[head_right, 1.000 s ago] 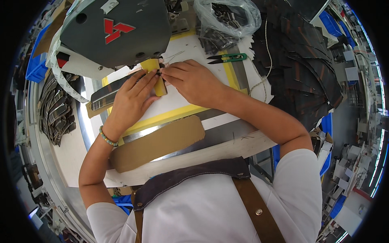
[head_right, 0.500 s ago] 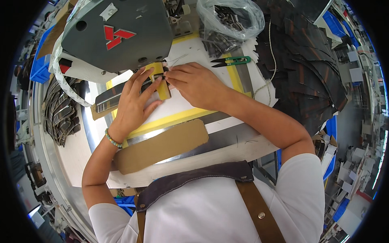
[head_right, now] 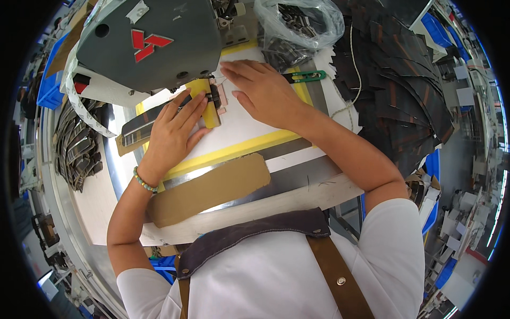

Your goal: Using an industrial sewing machine to sew along the edges and attachments of leather belts.

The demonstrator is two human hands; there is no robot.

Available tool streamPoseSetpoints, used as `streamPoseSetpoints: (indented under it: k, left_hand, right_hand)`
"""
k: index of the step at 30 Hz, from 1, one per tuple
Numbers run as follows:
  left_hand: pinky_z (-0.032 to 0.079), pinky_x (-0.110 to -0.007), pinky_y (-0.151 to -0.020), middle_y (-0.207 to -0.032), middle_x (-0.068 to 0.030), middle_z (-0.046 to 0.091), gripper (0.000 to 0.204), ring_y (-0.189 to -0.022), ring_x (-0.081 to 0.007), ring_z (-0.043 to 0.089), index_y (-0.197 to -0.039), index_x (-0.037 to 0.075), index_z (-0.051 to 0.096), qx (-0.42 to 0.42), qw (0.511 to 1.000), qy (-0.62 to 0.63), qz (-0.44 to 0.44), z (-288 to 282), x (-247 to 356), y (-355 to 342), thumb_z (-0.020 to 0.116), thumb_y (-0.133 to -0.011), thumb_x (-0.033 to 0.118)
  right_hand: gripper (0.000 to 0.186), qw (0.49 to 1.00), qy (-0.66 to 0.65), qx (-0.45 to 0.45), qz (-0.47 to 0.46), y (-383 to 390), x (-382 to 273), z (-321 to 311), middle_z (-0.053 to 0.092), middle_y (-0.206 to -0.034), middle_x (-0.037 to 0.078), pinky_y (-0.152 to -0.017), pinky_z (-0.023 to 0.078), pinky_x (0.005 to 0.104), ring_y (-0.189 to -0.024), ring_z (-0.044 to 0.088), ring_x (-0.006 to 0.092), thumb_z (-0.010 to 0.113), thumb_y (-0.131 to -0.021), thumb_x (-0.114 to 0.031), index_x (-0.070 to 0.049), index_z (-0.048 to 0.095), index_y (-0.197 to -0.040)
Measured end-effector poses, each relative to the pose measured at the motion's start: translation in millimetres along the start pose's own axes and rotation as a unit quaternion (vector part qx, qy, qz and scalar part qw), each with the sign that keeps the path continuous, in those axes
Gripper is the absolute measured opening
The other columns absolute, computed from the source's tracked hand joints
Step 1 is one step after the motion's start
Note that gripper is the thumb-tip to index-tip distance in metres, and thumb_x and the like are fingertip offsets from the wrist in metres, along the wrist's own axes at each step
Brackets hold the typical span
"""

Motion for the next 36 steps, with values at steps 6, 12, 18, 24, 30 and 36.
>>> streamPoseSetpoints:
  k: [6,12,18,24,30,36]
  left_hand:
    - [0.051,-0.047,-0.113,-0.15,-0.0108,0.065,0.057,-0.141,-0.036,0.057,-0.139,0.001,0.068,-0.002,0.999,-0.021,0.026,0.2,0.9,-2.9,0.08,-0.093,0.032]
    - [0.052,-0.045,-0.11,-0.15,-0.0104,0.066,0.058,-0.132,-0.0335,0.063,-0.142,0.002,0.067,-0.001,0.999,-0.032,0.009,11.0,-18.0,-20.8,0.079,-0.094,0.032]
    - [0.052,-0.043,-0.108,-0.146,-0.0113,0.068,0.058,-0.127,-0.0319,0.065,-0.143,0.003,0.067,0.0,0.999,-0.033,0.01,12.1,-20.3,-20.5,0.077,-0.096,0.035]
    - [0.052,-0.043,-0.107,-0.142,-0.0111,0.07,0.057,-0.123,-0.033,0.065,-0.143,0.003,0.067,0.014,1.0,-0.021,0.011,10.6,-22.9,-18.2,0.076,-0.097,0.035]
    - [0.053,-0.041,-0.098,-0.139,-0.01,0.07,0.055,-0.108,-0.0343,0.065,-0.143,0.007,0.068,-0.008,1.0,-0.002,-0.021,11.4,-26.3,-19.9,0.077,-0.097,0.036]
    - [0.052,-0.041,-0.095,-0.143,-0.0107,0.069,0.06,-0.112,-0.0361,0.066,-0.146,0.006,0.066,-0.028,0.999,0.018,-0.014,12.5,-26.9,-23.3,0.079,-0.094,0.034]
  right_hand:
    - [0.038,0.994,0.076,-0.049,-0.064,6.4,1.3,11.3,0.063,-0.153,0.01,-0.122,0.044,0.0499,-0.144,0.057,0.0301,0.068,-0.103,-0.017,0.0,0.067,-0.137]
    - [0.04,0.992,0.094,-0.047,-0.066,-10.4,25.0,11.4,0.066,-0.151,0.011,-0.12,0.046,0.0464,-0.143,0.059,0.0303,0.069,-0.103,-0.019,0.0,0.068,-0.138]
    - [0.043,0.991,0.102,-0.054,-0.07,-10.5,21.7,8.8,0.066,-0.149,0.013,-0.118,0.048,0.0461,-0.142,0.059,0.0309,0.071,-0.101,-0.019,0.002,0.068,-0.139]
    - [0.043,0.99,0.104,-0.056,-0.081,-12.2,20.2,10.6,0.067,-0.145,0.013,-0.116,0.049,0.0462,-0.138,0.061,0.0322,0.072,-0.099,-0.017,0.003,0.068,-0.138]
    - [0.043,0.989,0.107,-0.058,-0.081,-18.6,21.4,8.9,0.068,-0.144,0.013,-0.115,0.049,0.046,-0.138,0.061,0.0319,0.073,-0.098,-0.015,0.002,0.068,-0.138]
    - [0.043,0.979,0.178,-0.054,-0.083,-8.5,28.6,14.9,0.065,-0.152,0.013,-0.119,0.045,0.0482,-0.14,0.06,0.0307,0.069,-0.1,-0.022,-0.001,0.069,-0.138]
Point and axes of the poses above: each hand's wrist, its own y-axis away from the middle knuckle, its own z-axis out of the palm, x = y × z, the point moved 4 cm from there along -y, towards the middle knuckle
